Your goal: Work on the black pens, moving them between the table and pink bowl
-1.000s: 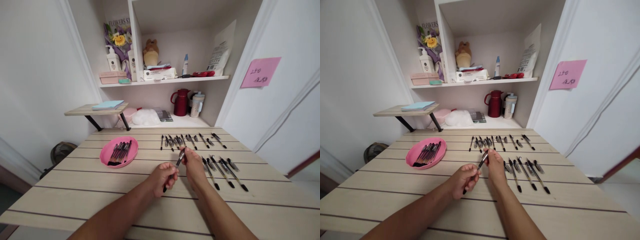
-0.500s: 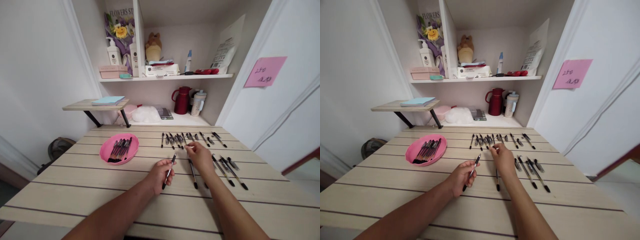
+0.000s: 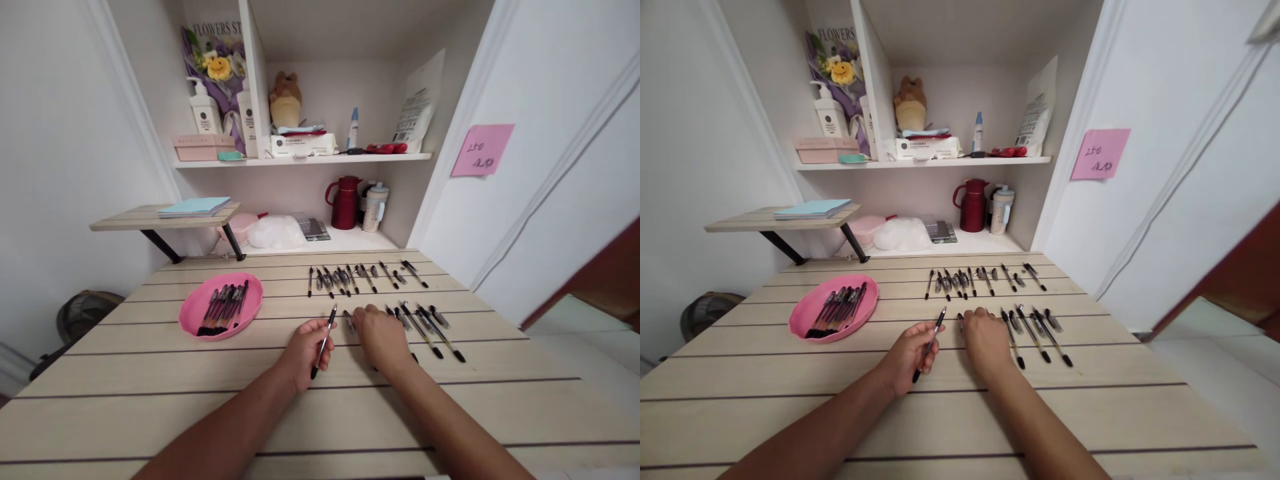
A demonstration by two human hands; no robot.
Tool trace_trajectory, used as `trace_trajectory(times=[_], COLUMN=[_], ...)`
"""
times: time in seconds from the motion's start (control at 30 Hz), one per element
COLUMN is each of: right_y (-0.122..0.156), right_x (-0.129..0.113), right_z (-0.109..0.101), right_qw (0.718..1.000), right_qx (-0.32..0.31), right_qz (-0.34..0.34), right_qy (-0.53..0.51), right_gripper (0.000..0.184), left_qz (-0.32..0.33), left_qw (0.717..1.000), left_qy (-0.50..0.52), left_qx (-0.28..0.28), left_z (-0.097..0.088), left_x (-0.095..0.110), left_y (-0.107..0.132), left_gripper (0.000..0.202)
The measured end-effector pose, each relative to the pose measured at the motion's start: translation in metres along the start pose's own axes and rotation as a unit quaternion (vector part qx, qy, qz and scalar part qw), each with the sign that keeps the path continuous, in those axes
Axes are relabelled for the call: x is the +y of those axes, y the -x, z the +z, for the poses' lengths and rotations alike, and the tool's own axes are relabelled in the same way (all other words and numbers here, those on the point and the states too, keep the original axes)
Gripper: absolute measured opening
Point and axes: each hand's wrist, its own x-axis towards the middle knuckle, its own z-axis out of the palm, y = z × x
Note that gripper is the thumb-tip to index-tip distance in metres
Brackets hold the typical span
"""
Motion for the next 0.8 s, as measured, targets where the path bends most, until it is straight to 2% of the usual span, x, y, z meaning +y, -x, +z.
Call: trace_trajectory(times=[0.1, 0.17, 0.2, 0.27, 0.33, 0.37, 0.4, 0.53, 0.63, 0.8], right_y=[0.004, 0.0, -0.003, -0.009, -0.013, -0.014, -0.014, -0.012, -0.009, -0.005], right_x=[0.016, 0.021, 0.02, 0.012, -0.002, -0.01, -0.016, -0.03, -0.029, -0.028], right_z=[-0.004, -0.006, -0.007, -0.007, -0.004, -0.002, 0.001, 0.017, 0.022, 0.01], right_qw=[0.996, 0.973, 0.949, 0.874, 0.796, 0.768, 0.749, 0.707, 0.65, 0.558], right_qx=[0.019, 0.016, 0.004, -0.035, -0.07, -0.079, -0.078, -0.043, -0.058, -0.114], right_qz=[0.029, 0.069, 0.09, 0.125, 0.149, 0.153, 0.152, 0.141, 0.141, 0.106], right_qy=[-0.086, -0.22, -0.304, -0.468, -0.583, -0.617, -0.64, -0.692, -0.744, -0.815], right_gripper=[0.025, 0.025, 0.026, 0.031, 0.036, 0.036, 0.036, 0.033, 0.033, 0.036], left_qz=[-0.003, -0.009, -0.011, -0.012, -0.011, -0.01, -0.009, 0.005, 0.011, -0.046], left_qw=[1.0, 1.0, 1.0, 1.0, 1.0, 1.0, 1.0, 1.0, 1.0, 0.993], left_qy=[0.0, -0.001, -0.001, -0.001, -0.002, -0.003, -0.003, -0.012, -0.018, 0.033], left_qx=[0.005, -0.001, -0.006, -0.012, -0.014, -0.014, -0.014, -0.012, -0.017, -0.103], left_z=[0.002, 0.004, 0.004, 0.006, 0.007, 0.007, 0.007, 0.007, 0.006, 0.004], left_x=[0.0, 0.0, 0.0, -0.001, -0.003, -0.003, -0.004, -0.008, -0.009, -0.003], left_y=[0.001, 0.001, 0.001, 0.002, 0.002, 0.002, 0.001, 0.0, -0.001, 0.001], left_gripper=[0.032, 0.033, 0.033, 0.032, 0.029, 0.027, 0.026, 0.026, 0.027, 0.026])
